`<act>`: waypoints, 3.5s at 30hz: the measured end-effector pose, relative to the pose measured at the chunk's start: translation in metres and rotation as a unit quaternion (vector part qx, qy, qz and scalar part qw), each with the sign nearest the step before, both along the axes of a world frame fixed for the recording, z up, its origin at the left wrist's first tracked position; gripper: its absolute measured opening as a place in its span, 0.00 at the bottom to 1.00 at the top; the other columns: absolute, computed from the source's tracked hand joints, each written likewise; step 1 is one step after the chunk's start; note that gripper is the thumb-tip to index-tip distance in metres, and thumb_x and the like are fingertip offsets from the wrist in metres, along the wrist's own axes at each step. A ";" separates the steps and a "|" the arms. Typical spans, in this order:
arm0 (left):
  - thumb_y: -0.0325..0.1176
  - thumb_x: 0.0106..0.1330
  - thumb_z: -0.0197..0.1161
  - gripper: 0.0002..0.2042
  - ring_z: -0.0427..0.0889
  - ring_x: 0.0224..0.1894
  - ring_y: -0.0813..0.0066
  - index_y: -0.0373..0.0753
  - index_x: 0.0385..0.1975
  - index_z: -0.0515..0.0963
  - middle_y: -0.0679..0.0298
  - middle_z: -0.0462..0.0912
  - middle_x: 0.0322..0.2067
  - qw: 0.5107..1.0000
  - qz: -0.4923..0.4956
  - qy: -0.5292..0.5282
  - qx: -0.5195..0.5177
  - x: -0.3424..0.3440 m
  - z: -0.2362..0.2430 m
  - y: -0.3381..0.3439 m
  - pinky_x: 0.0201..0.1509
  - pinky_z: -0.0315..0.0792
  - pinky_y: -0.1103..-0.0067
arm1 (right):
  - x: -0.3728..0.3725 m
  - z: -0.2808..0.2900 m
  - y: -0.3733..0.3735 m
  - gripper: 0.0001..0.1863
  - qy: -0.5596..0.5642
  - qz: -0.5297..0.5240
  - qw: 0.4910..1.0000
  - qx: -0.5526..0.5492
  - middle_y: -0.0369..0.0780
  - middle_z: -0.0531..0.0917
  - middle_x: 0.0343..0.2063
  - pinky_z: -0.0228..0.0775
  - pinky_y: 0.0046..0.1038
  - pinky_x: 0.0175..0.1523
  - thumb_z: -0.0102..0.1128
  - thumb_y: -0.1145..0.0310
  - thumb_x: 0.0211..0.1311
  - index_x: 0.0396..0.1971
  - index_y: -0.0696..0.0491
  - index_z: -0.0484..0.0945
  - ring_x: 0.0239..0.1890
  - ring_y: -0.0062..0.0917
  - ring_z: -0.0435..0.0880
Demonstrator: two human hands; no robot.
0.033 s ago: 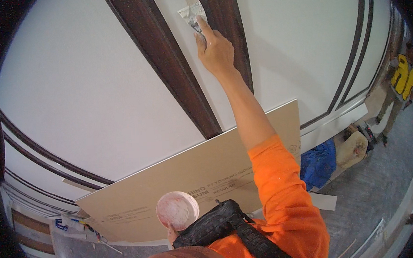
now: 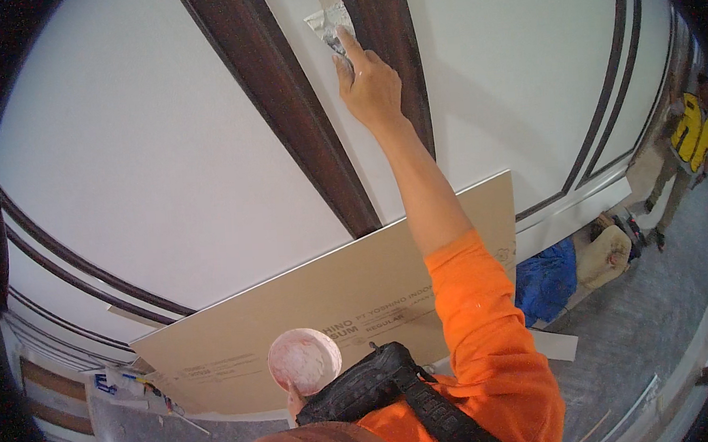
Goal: The person applies joint compound to the seams of a ceiling using a putty knife. They scoop the compound from a small bucket and spread it along the joints between ceiling panels. Later, they mix more compound in the bucket and continue the application.
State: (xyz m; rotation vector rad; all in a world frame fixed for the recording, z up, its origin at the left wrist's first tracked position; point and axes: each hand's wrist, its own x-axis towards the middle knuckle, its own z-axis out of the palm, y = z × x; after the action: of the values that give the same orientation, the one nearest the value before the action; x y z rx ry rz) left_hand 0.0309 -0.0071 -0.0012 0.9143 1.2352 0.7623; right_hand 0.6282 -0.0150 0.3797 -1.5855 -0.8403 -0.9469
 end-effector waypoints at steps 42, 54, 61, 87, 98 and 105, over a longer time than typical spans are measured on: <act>0.60 0.76 0.55 0.37 0.86 0.49 0.43 0.26 0.64 0.65 0.41 0.77 0.56 0.999 -0.037 -0.026 -0.027 0.000 -0.019 0.010 0.43 0.90 0.53 | -0.030 0.055 -0.052 0.24 0.075 -0.060 0.975 -0.203 0.52 0.89 0.36 0.79 0.48 0.54 0.53 0.56 0.75 0.69 0.38 0.75 0.42 0.50 0.88; 0.58 0.76 0.56 0.37 0.86 0.47 0.40 0.24 0.64 0.64 0.39 0.76 0.57 0.998 -0.044 -0.022 -0.033 -0.002 -0.017 0.012 0.41 0.90 0.52 | -0.043 0.013 -0.071 0.24 0.119 0.011 0.978 -0.169 0.53 0.89 0.39 0.79 0.50 0.52 0.54 0.57 0.75 0.68 0.41 0.75 0.43 0.50 0.89; 0.61 0.74 0.57 0.41 0.85 0.47 0.38 0.24 0.66 0.61 0.38 0.74 0.58 0.999 -0.033 -0.007 -0.028 -0.005 -0.009 0.012 0.41 0.90 0.50 | -0.009 -0.020 -0.017 0.25 -0.019 0.020 1.000 -0.012 0.49 0.88 0.36 0.81 0.46 0.43 0.58 0.59 0.73 0.68 0.42 0.75 0.38 0.47 0.89; 0.62 0.73 0.57 0.42 0.85 0.49 0.41 0.19 0.63 0.64 0.39 0.77 0.56 0.997 -0.050 0.043 -0.037 0.004 0.008 0.007 0.43 0.90 0.53 | -0.021 -0.013 -0.046 0.24 0.012 0.013 0.998 -0.055 0.50 0.89 0.33 0.80 0.49 0.46 0.55 0.56 0.75 0.68 0.38 0.75 0.39 0.50 0.89; 0.59 0.74 0.59 0.39 0.84 0.51 0.41 0.23 0.64 0.64 0.40 0.75 0.58 0.995 -0.028 -0.077 -0.052 -0.013 -0.039 0.020 0.44 0.90 0.51 | -0.006 0.011 -0.027 0.25 0.013 -0.028 0.994 -0.101 0.52 0.89 0.35 0.80 0.50 0.47 0.54 0.55 0.75 0.69 0.38 0.74 0.40 0.50 0.89; 0.58 0.76 0.56 0.38 0.84 0.51 0.41 0.23 0.64 0.64 0.40 0.75 0.58 0.998 -0.047 0.012 -0.047 -0.001 -0.019 0.013 0.44 0.90 0.50 | -0.006 -0.011 -0.032 0.26 0.043 -0.009 0.992 -0.115 0.53 0.88 0.36 0.79 0.51 0.49 0.54 0.55 0.75 0.70 0.37 0.73 0.41 0.51 0.88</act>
State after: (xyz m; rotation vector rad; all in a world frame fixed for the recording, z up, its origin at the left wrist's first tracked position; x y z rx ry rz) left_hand 0.0294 0.0060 -0.0205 0.9000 1.2297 0.6139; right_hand 0.6218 -0.0470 0.3685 -1.8217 -0.9010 -0.8109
